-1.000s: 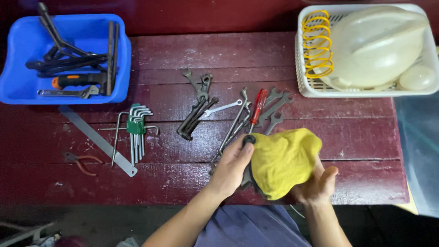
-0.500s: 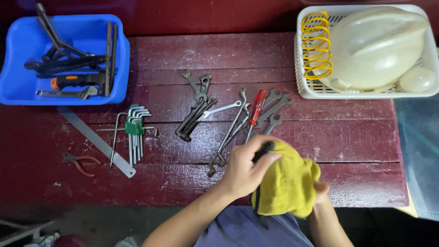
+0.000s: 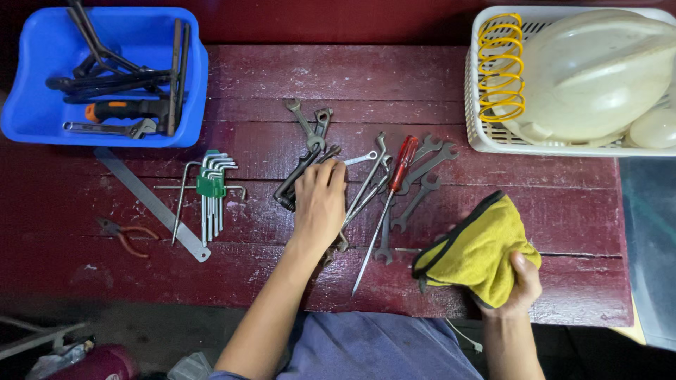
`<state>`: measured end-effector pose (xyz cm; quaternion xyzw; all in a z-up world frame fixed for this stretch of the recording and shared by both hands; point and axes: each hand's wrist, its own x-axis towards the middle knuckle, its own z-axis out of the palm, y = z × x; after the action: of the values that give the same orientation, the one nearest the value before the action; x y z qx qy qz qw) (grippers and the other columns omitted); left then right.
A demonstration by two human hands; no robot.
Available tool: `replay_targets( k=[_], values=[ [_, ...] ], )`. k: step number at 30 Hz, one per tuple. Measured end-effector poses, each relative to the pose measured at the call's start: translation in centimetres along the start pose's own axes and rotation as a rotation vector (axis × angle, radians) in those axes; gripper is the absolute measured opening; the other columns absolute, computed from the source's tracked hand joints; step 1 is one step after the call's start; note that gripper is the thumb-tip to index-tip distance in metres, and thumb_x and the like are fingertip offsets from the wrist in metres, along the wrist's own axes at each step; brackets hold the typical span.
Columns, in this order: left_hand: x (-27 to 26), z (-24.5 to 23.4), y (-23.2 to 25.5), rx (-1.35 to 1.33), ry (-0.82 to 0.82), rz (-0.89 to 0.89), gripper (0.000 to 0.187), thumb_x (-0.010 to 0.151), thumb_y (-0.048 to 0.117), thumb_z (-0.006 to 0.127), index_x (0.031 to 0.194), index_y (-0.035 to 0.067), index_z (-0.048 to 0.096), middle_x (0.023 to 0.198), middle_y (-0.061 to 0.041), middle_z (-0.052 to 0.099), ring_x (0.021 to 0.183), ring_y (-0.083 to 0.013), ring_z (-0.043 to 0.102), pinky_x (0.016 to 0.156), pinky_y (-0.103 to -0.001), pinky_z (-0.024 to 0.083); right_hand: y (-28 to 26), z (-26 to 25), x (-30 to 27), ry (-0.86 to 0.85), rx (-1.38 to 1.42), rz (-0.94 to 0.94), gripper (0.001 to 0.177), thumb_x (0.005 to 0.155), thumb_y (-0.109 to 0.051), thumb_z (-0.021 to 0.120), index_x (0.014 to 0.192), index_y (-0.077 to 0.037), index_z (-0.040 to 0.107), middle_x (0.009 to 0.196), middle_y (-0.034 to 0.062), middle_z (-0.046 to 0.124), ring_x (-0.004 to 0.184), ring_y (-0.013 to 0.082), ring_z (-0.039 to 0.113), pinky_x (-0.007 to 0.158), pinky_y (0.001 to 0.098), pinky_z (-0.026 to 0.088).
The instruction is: The person wipes down various metal tools, including a T-handle wrench and a smaller wrench, with a yellow cloth by hand.
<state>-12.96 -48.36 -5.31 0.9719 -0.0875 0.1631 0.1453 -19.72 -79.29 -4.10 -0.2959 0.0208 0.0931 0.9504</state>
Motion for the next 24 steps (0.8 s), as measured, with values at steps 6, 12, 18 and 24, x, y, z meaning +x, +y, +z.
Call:
replay_targets(
  k=[6, 12, 18, 24],
  values=[
    [-0.3, 0.5, -0.3, -0.054, -0.105, -0.071, 0.031, 0.091, 0.001, 0.064, 0.121, -0.004, 0.066, 0.111, -0.018, 0.061, 0.107, -0.0314, 0.057, 0.094, -0.047, 0.044, 1.4, -3.5, -1.2, 0.057, -0.046, 0.039, 0.076, 0.098, -0.031, 0.063, 0.159, 0.007, 0.035, 0.148, 0.0385, 0.048, 0.129, 0.0521, 0.055, 0.111, 0.063, 0.04],
    [-0.7, -0.5, -0.2, -0.06, 0.002, -0.004, 0.026, 0.085, -0.001, 0.064, 0.111, -0.003, 0.064, 0.107, -0.018, 0.059, 0.103, -0.0339, 0.058, 0.095, -0.048, 0.045, 2.8, -4.8, -1.1, 0.116, -0.022, 0.151, 0.07, 0.092, -0.031, 0.061, 0.151, 0.001, 0.042, 0.137, 0.0305, 0.059, 0.124, 0.0511, 0.058, 0.106, 0.0639, 0.043],
    [-0.4, -1.2, -1.4, -0.458, 0.081, -0.116, 0.012, 0.1, 0.005, 0.064, 0.111, 0.0, 0.06, 0.106, -0.02, 0.062, 0.091, -0.0335, 0.065, 0.078, -0.045, 0.052, 2.8, -5.6, 1.3, 0.109, -0.135, 0.147, 0.057, 0.099, -0.021, 0.059, 0.147, 0.005, 0.044, 0.132, 0.0253, 0.061, 0.119, 0.0402, 0.063, 0.104, 0.0541, 0.049],
    [3.8, -0.5, -2.4, -1.352, 0.058, -0.457, 0.015, 0.1, 0.007, 0.063, 0.112, -0.002, 0.065, 0.089, -0.011, 0.072, 0.064, -0.0099, 0.058, 0.056, -0.026, 0.046, 3.0, 4.8, 8.5, 0.098, -0.682, -0.103, 0.049, 0.096, -0.006, 0.058, 0.143, 0.0, 0.049, 0.128, 0.015, 0.064, 0.116, 0.0257, 0.064, 0.101, 0.0401, 0.053]
  ],
)
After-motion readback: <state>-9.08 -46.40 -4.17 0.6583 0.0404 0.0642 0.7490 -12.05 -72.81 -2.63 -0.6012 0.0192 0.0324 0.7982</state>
